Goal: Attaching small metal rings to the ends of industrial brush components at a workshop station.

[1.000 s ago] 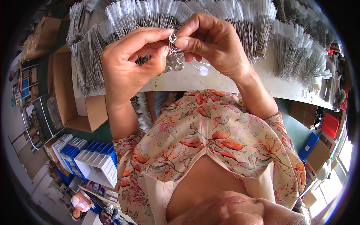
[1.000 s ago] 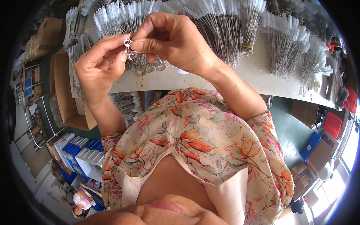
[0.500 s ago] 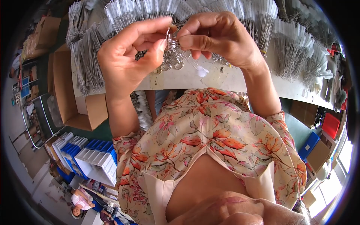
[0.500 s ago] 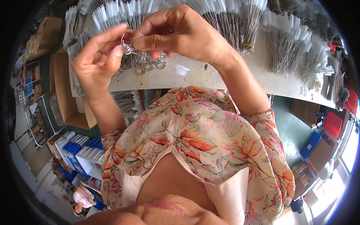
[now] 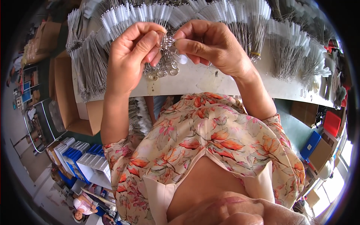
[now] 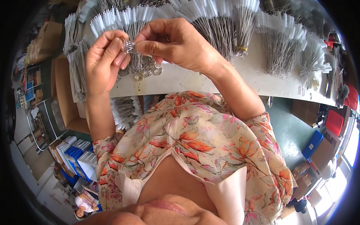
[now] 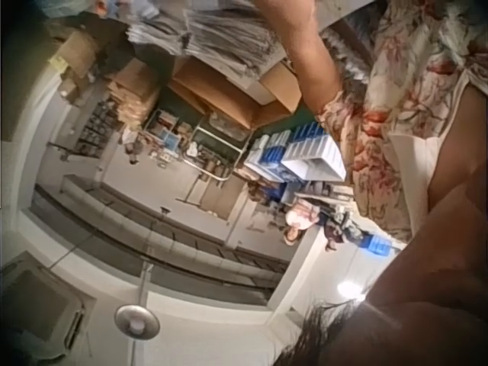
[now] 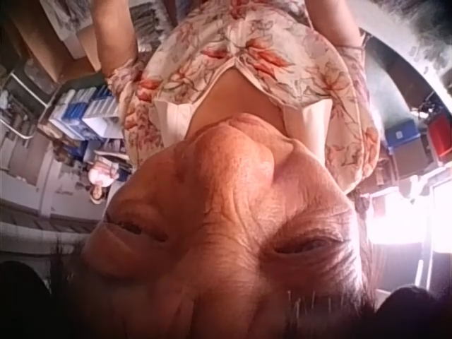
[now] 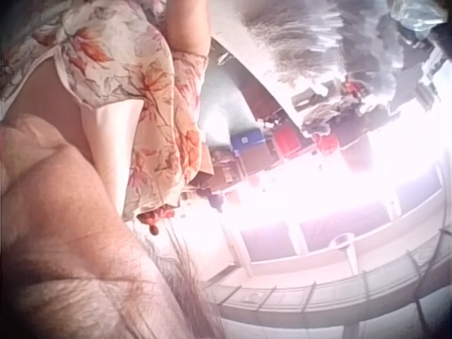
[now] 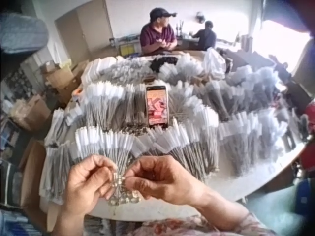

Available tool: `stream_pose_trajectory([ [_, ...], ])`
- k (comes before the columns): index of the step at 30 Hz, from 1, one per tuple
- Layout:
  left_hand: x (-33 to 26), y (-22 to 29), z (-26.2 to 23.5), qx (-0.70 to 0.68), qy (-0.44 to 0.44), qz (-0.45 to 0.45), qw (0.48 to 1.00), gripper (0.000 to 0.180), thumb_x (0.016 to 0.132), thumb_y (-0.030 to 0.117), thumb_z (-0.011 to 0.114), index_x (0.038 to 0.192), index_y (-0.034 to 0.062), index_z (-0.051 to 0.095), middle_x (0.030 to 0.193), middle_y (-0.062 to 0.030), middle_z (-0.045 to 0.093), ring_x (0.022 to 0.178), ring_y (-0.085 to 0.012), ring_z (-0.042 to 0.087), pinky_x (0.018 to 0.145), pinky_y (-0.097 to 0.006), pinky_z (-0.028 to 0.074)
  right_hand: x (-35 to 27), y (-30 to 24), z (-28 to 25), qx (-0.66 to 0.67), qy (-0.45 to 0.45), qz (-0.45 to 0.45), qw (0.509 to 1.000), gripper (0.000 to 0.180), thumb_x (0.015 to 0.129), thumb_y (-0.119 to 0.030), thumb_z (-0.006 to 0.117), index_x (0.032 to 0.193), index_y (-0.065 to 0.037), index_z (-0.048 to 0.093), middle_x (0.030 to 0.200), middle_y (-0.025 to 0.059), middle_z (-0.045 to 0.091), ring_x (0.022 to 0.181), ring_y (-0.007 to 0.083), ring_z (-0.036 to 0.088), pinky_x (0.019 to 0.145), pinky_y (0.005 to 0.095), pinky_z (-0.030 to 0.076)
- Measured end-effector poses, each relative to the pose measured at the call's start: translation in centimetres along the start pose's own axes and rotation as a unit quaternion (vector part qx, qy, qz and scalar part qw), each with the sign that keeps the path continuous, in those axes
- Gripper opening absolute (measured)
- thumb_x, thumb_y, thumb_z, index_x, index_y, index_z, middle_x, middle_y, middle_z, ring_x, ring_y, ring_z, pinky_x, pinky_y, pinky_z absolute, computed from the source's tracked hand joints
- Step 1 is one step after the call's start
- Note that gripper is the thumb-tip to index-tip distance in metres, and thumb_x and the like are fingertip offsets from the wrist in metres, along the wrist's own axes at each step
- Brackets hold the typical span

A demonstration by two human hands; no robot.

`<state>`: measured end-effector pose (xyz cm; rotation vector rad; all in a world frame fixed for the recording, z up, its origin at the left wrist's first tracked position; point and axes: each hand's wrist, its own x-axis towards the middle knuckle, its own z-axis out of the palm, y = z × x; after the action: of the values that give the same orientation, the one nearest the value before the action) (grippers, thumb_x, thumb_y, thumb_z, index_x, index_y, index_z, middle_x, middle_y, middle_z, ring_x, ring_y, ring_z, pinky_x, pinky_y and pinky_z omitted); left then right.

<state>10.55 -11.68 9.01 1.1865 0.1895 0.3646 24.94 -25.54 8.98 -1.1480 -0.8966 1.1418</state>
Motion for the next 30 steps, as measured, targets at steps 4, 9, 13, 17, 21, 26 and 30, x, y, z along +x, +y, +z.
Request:
stream_pose_trajectory([
  [4, -0.5, 1.6, 2.0, 0.349, 0.024, 0.045, 0.936, 0.015, 0.089, 0.012, 0.053, 0.095, -0.0006, 0.058, 0.071, 0.0000, 0.056, 0.059, -0.0028, 0.045, 0.052, -0.017, 0.038, 0.0, 0.2, -0.2, 0.016, 0.010, -0.016, 1.000, 0.013, 0.085, -0.013, 0.060, 0.091, -0.001, 0.061, 0.076, -0.0006, 0.059, 0.062, 0.0033, 0.050, 0.053, 0.0182, 0.042],
  [9, -0.1, 1.3, 1.6, 0.159, 0.029, 0.010, 0.987, 0.014, 0.090, 0.014, 0.053, 0.090, 0.0010, 0.058, 0.069, 0.0011, 0.056, 0.058, -0.0021, 0.046, 0.051, -0.017, 0.039, -0.2, 0.4, 0.0, 0.026, -0.018, -0.064, 0.997, 0.014, 0.084, -0.014, 0.062, 0.092, -0.002, 0.060, 0.070, -0.0019, 0.057, 0.055, 0.0021, 0.048, 0.046, 0.0169, 0.036],
  [13, -0.1, 2.9, 3.0, 0.178, 0.016, -0.052, 0.983, 0.015, 0.089, 0.015, 0.054, 0.096, 0.0027, 0.059, 0.068, -0.0004, 0.055, 0.057, -0.0024, 0.046, 0.051, -0.017, 0.040, -0.5, 0.2, -0.5, 0.039, 0.000, -0.073, 0.997, 0.013, 0.084, -0.013, 0.062, 0.091, -0.002, 0.060, 0.070, -0.0018, 0.056, 0.055, 0.0026, 0.048, 0.045, 0.0169, 0.036],
  [17, 0.7, 2.7, 3.0, 0.408, 0.004, 0.108, 0.907, 0.013, 0.087, 0.012, 0.056, 0.094, 0.0030, 0.062, 0.079, -0.0053, 0.062, 0.069, -0.0070, 0.055, 0.060, -0.020, 0.045, -1.0, -0.6, -1.0, 0.042, 0.011, -0.047, 0.998, 0.013, 0.084, -0.012, 0.062, 0.090, -0.001, 0.061, 0.071, -0.0012, 0.058, 0.058, 0.0034, 0.050, 0.050, 0.0186, 0.040],
  [21, 1.5, 1.0, 3.1, 0.168, 0.041, 0.152, 0.973, 0.014, 0.086, 0.011, 0.057, 0.089, -0.0024, 0.062, 0.089, -0.0109, 0.064, 0.080, -0.0157, 0.060, 0.077, -0.026, 0.046, -0.6, -0.2, -0.5, 0.059, 0.036, -0.098, 0.993, 0.012, 0.083, -0.013, 0.064, 0.088, -0.002, 0.061, 0.071, -0.0006, 0.059, 0.059, 0.0035, 0.053, 0.050, 0.0176, 0.042],
  [26, 1.6, 0.2, 4.1, -0.088, 0.092, 0.114, 0.985, 0.016, 0.087, 0.012, 0.056, 0.088, -0.0025, 0.062, 0.091, -0.0138, 0.064, 0.083, -0.0193, 0.062, 0.081, -0.030, 0.047, 0.3, 1.5, 1.3, -0.021, 0.123, -0.202, 0.972, 0.011, 0.080, -0.007, 0.066, 0.086, 0.000, 0.059, 0.075, 0.0021, 0.061, 0.067, 0.0055, 0.058, 0.059, 0.0188, 0.048],
  [30, -0.3, 1.9, 3.9, 0.053, 0.165, 0.126, 0.977, 0.021, 0.090, 0.015, 0.050, 0.095, -0.0029, 0.061, 0.096, -0.0132, 0.062, 0.086, -0.0213, 0.060, 0.081, -0.036, 0.047, 1.6, 2.7, 2.5, -0.027, 0.110, -0.185, 0.976, 0.012, 0.078, -0.002, 0.066, 0.088, 0.000, 0.059, 0.081, 0.0031, 0.062, 0.074, 0.0100, 0.060, 0.067, 0.0220, 0.049],
])
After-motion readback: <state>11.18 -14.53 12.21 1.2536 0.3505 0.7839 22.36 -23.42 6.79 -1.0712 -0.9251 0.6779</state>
